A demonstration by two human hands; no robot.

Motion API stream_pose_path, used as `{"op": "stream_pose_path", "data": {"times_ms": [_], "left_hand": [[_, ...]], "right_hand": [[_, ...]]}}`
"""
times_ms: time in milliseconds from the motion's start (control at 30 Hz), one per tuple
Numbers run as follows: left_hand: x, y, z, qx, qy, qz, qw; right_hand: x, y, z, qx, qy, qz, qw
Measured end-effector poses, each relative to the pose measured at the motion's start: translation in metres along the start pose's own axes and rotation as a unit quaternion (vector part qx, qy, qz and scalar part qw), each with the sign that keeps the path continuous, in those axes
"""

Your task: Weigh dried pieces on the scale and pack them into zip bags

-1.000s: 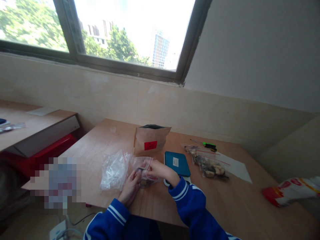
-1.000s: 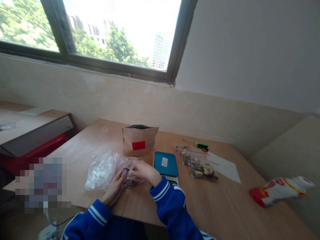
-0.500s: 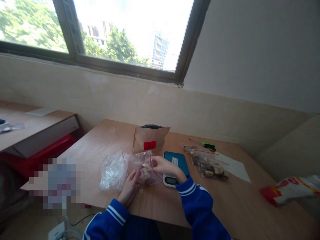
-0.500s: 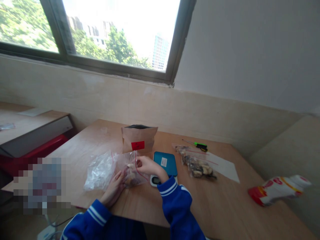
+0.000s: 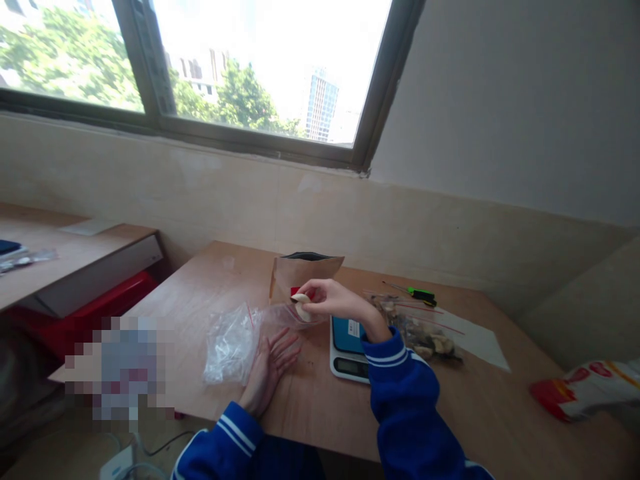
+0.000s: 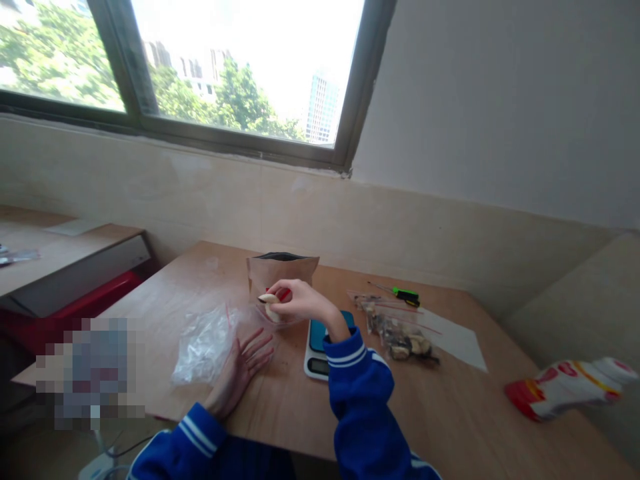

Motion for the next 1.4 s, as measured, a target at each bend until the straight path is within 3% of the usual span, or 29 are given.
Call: {"op": "stream_pose_path", "data": {"times_ms": [100, 200, 300, 400, 600, 767, 900, 967, 1033, 1067, 1133, 1200, 1267, 1400], "left_hand": [[0.002, 0.0, 0.002, 0.003, 0.0, 0.0, 1.0], [0.002, 0.0, 0.003, -0.015, 0.005, -0.004, 1.0], [0.001, 0.0, 0.0, -0.032, 0.011, 0.003, 0.999], [-0.001, 0.001, -0.002, -0.037, 0.009, 0.006, 0.999], [-0.002, 0.002, -0.003, -0.029, 0.009, 0.007, 1.0], [-0.003, 0.003, -0.005, -0.039, 0.009, 0.011, 0.999], [-0.002, 0.002, -0.004, -0.031, 0.006, 0.007, 0.999], [-0.001, 0.002, -0.002, -0.028, 0.003, 0.004, 1.0], [-0.001, 0.001, -0.002, -0.024, 0.003, 0.001, 1.0], [-0.001, 0.001, -0.001, -0.024, 0.004, -0.002, 1.0], [-0.001, 0.002, -0.001, -0.027, 0.005, -0.011, 1.0], [-0.001, 0.002, -0.001, -0.026, 0.004, -0.015, 1.0], [0.0, 0.002, 0.0, -0.027, 0.002, -0.018, 0.999], [0.005, -0.001, 0.006, -0.053, 0.014, -0.036, 0.998]], "right_hand": [[-0.003, -0.003, -0.006, -0.022, -0.029, 0.026, 0.999], [0.011, -0.001, 0.01, -0.146, -0.049, 0.097, 0.983], [0.025, 0.0, 0.031, -0.29, -0.028, 0.167, 0.942], [0.024, -0.007, 0.04, -0.347, 0.043, 0.186, 0.918], [0.002, -0.018, 0.032, -0.285, 0.228, 0.128, 0.922], [-0.002, -0.009, 0.026, -0.281, 0.344, 0.076, 0.893], [0.004, 0.005, 0.007, -0.341, 0.257, 0.116, 0.897], [0.003, 0.004, -0.012, -0.268, 0.19, 0.131, 0.935], [-0.003, -0.002, -0.037, -0.141, 0.162, 0.113, 0.97], [-0.007, -0.005, -0.049, -0.09, 0.173, 0.093, 0.976], [-0.016, -0.011, -0.066, -0.049, 0.219, 0.046, 0.973], [-0.025, -0.016, -0.074, -0.051, 0.235, -0.001, 0.971], [-0.029, -0.019, -0.074, -0.064, 0.187, -0.016, 0.98], [-0.029, -0.015, -0.058, -0.15, -0.035, 0.049, 0.987]]}}
Point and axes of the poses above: each hand's wrist, its own y-axis away from the middle knuckle, its own z-axis out of the back of the hand, x = y × z, the point moved 3 cm from there along -y, towards the middle knuckle, and after that the axes turned 14 degrees about x, right-handed, at the moved point
